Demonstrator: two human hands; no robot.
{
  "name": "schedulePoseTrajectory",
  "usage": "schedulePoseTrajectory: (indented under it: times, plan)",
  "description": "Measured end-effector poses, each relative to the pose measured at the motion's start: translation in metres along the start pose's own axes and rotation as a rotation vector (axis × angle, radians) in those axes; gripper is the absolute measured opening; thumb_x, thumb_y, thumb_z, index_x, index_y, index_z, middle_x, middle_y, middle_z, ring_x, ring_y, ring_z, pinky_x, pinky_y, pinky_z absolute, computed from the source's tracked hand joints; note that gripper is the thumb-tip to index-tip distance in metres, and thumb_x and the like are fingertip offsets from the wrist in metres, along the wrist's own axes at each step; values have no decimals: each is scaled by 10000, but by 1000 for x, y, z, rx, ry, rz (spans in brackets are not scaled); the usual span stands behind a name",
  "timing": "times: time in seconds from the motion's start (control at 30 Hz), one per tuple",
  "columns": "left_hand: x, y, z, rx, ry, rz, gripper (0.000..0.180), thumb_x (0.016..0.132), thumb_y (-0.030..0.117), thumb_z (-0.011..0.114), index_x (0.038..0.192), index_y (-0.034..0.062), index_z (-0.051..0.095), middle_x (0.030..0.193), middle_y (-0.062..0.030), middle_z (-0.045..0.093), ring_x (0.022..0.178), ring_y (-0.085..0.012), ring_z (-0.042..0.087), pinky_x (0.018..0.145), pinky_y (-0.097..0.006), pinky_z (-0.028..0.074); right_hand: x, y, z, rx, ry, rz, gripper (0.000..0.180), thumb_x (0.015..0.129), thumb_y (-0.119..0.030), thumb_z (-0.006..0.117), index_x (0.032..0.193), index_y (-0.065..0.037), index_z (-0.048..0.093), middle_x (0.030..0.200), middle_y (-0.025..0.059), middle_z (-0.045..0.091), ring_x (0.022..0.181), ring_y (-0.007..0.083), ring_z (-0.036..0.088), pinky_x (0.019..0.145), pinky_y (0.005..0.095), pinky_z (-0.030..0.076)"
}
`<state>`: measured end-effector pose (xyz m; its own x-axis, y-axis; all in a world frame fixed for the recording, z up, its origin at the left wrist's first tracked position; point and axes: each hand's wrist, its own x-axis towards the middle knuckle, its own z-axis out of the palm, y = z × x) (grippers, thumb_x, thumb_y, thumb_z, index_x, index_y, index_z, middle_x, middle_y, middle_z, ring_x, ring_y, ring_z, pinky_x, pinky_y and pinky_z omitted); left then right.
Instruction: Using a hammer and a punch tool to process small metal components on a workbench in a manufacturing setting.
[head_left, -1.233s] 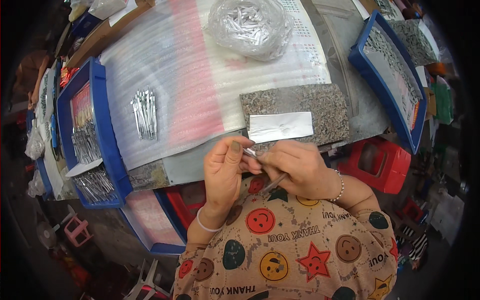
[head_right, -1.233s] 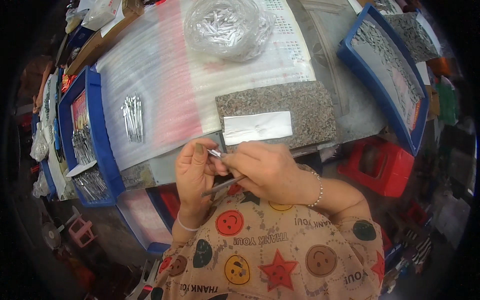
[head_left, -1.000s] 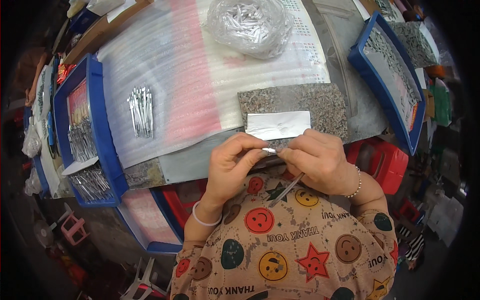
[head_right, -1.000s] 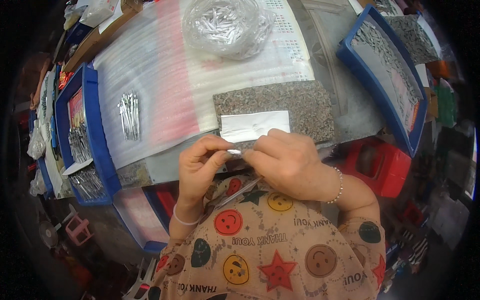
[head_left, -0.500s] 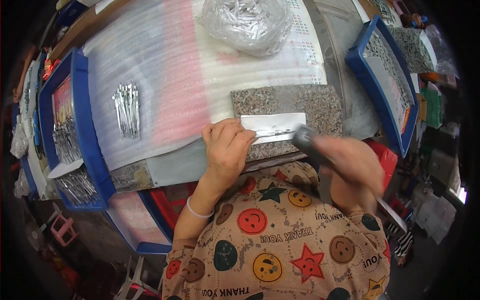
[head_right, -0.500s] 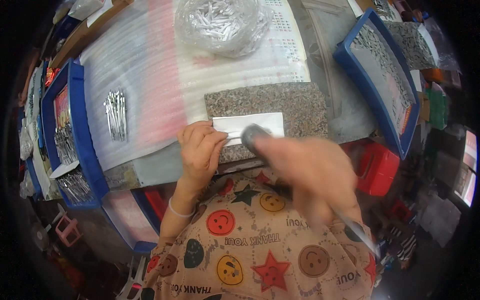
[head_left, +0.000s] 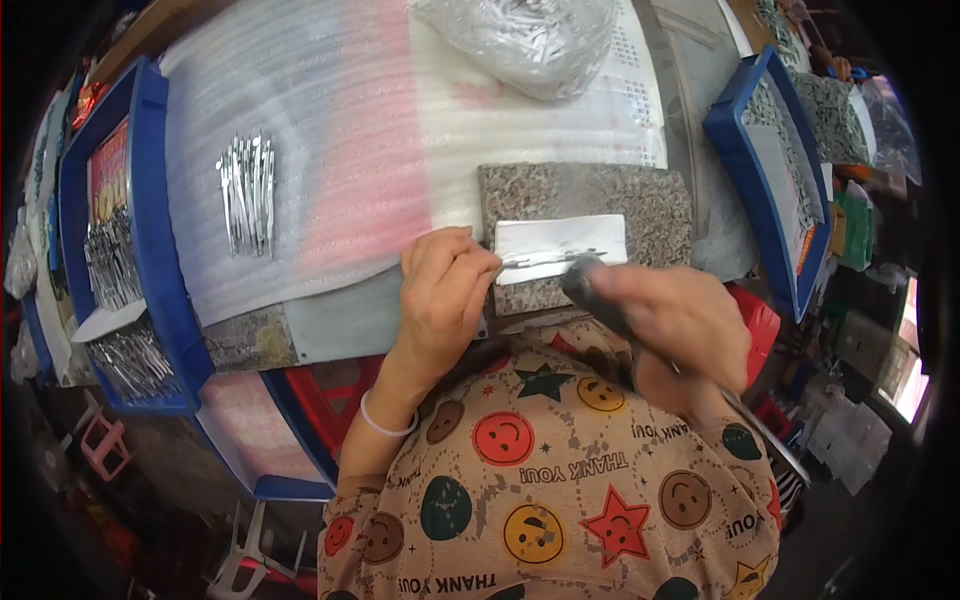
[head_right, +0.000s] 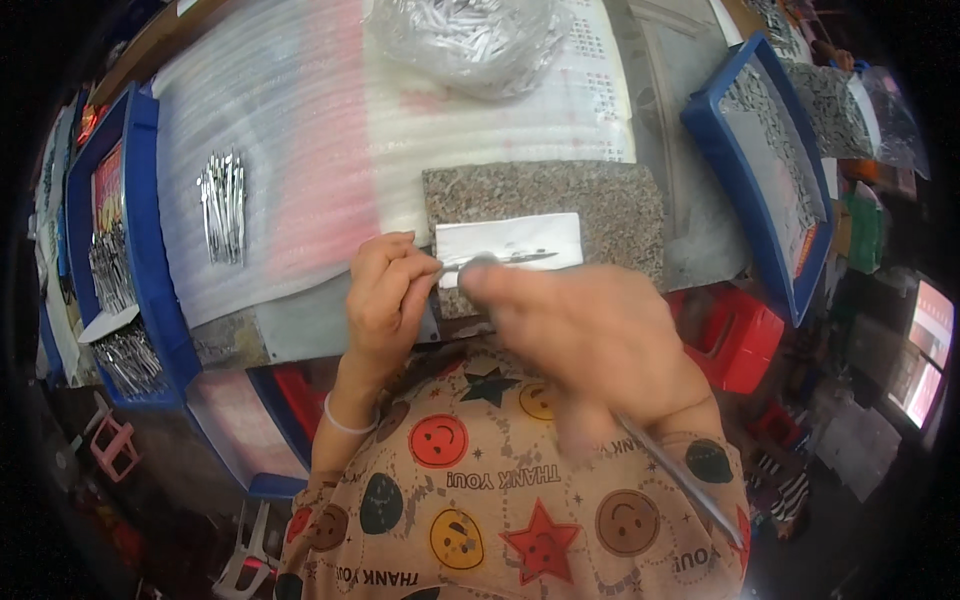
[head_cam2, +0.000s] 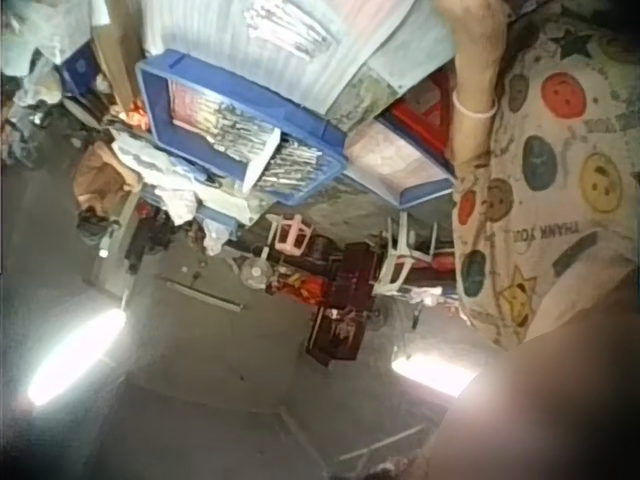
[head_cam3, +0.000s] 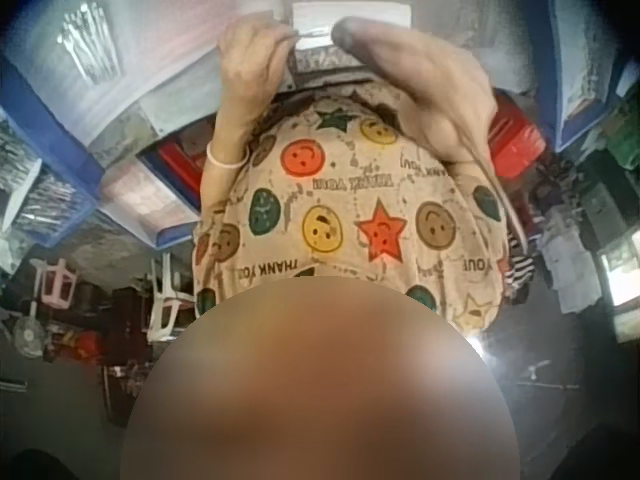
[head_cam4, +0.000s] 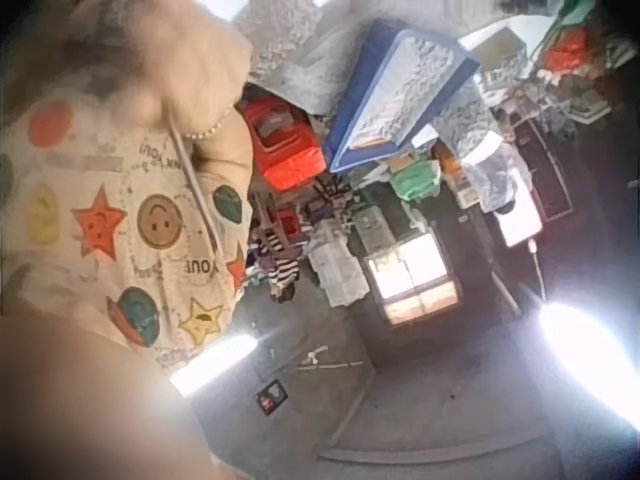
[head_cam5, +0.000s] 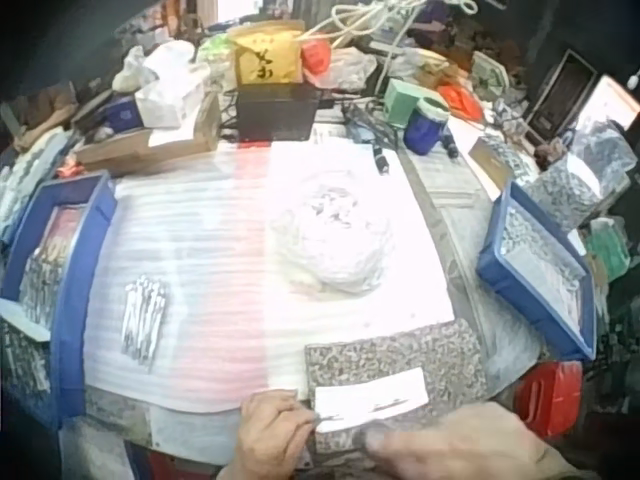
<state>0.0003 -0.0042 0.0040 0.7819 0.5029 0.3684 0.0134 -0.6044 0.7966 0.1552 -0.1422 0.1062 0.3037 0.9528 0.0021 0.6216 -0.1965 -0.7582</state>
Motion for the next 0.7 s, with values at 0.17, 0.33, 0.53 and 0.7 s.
schedulePoseTrajectory:
  times: [0.17,0.33,0.53,0.7]
  plan:
    - [8,-4,2,4,22,6,212,715,-31,696,905,36,631,944,-109,577,952,-309,572,829,-404,407,37,22,34,9,-18,-243,245,955,-257,545,873,-33,600,808,135,611,646,297,620,563,357,499]
    - [-2,0,-3,-2,-10,-1,209,719,-21,704,906,32,627,933,-105,571,951,-305,566,832,-410,402,29,9,29,179,34,18,280,967,-285,561,910,-16,616,805,131,616,659,305,612,584,332,497]
    - [1,0,-2,-16,-4,12,202,725,-22,699,906,33,628,930,-103,571,962,-301,568,846,-402,395,15,-2,10,173,116,73,220,975,-154,504,979,28,628,946,163,680,732,239,664,657,313,532]
    - [1,-4,-1,-4,2,18,199,728,-14,698,907,36,626,933,-106,575,969,-303,571,843,-406,396,-1,-23,-9,421,65,178,202,830,-121,651,1000,-13,630,1000,141,685,714,223,668,611,319,540]
